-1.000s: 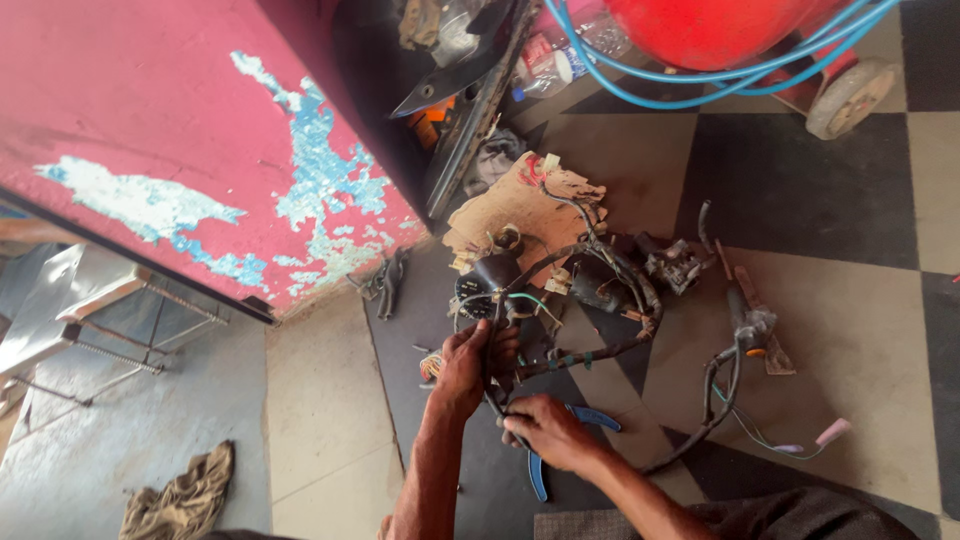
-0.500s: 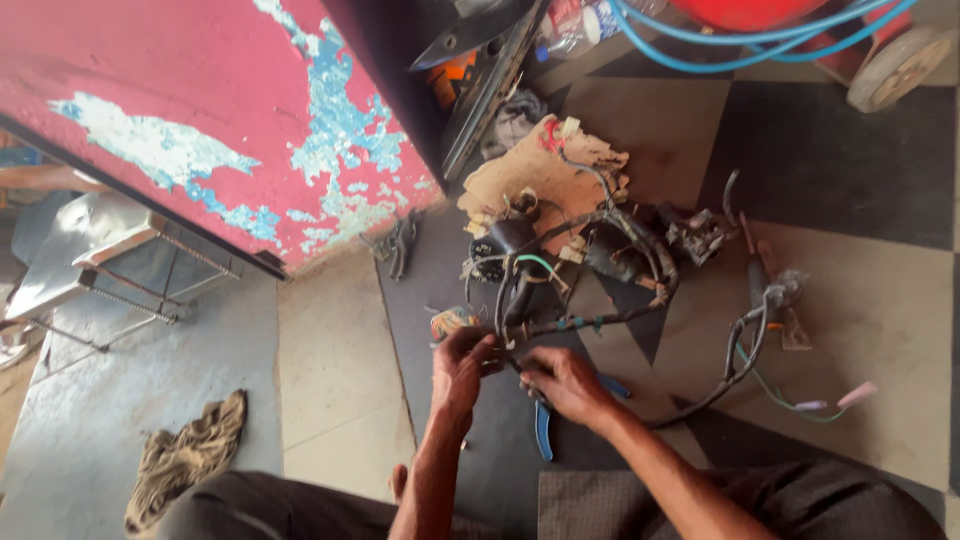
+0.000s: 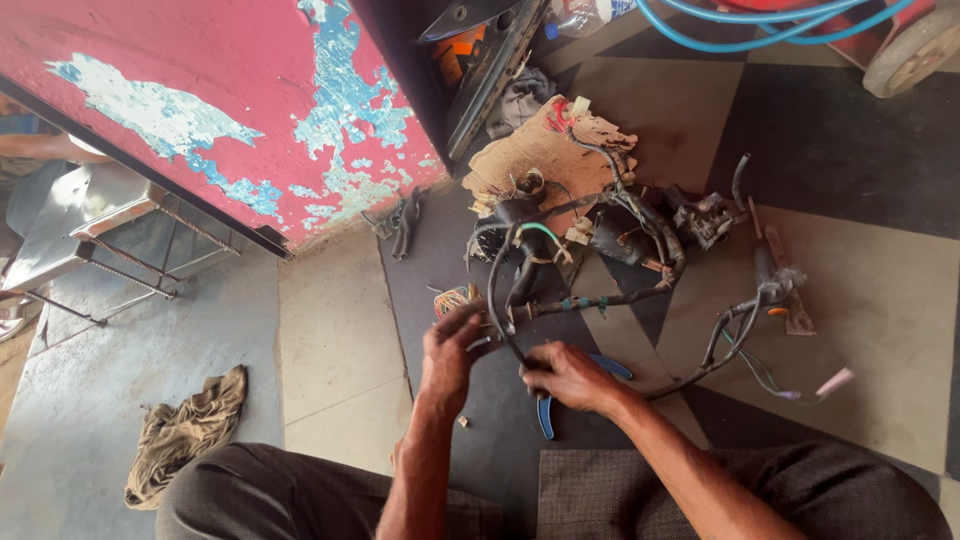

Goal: The person untangles, sorts, and checks the components of a motorcycle wiring harness, using a screwdriver to open a housing and pliers to strip or adjust wires.

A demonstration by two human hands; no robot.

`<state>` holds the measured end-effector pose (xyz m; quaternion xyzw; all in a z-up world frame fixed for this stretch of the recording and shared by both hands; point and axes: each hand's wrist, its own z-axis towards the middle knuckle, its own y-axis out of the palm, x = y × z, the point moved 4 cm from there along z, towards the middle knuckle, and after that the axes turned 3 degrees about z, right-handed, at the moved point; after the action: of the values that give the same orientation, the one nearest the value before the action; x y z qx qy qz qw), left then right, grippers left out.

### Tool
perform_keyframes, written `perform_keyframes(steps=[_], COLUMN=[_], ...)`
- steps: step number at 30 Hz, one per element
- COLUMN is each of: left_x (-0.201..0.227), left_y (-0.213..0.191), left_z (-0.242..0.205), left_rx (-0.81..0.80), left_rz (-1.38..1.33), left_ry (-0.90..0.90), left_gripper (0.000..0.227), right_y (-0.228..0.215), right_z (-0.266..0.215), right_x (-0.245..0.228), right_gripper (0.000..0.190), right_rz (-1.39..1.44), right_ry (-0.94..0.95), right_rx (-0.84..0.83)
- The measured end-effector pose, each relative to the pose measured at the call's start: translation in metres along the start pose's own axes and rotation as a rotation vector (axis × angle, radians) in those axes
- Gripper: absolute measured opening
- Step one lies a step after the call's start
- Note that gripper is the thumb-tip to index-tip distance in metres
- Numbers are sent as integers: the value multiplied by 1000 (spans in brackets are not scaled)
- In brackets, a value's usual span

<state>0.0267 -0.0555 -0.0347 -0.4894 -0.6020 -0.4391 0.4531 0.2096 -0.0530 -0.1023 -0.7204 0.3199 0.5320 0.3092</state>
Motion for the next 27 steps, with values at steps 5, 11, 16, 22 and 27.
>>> perform_keyframes(steps=[5,11,16,22,27], left_x=[-23,-40,-13,26,53], left_y=[-19,14,-7,-3,21], left_z=[6,5,25,66,88], left_rx=[171,112,117,216,189], left_rz=[31,12,-3,582,1024], left_ry=[-193,-257,-84,72,489], left_gripper=[45,47,42,34,26], right_y=[-25,-46,-56,-56,-58], right_z=[-2,-10,-7,-12,-20], right_x=[-15,-20,-8,-19,-38], right_gripper=[16,24,26,27,25], right_rz=[-173,-334,-300,-318,-442], right_ry=[33,-46,-49,-32,-95], right_rx=[96,271,393,445,567])
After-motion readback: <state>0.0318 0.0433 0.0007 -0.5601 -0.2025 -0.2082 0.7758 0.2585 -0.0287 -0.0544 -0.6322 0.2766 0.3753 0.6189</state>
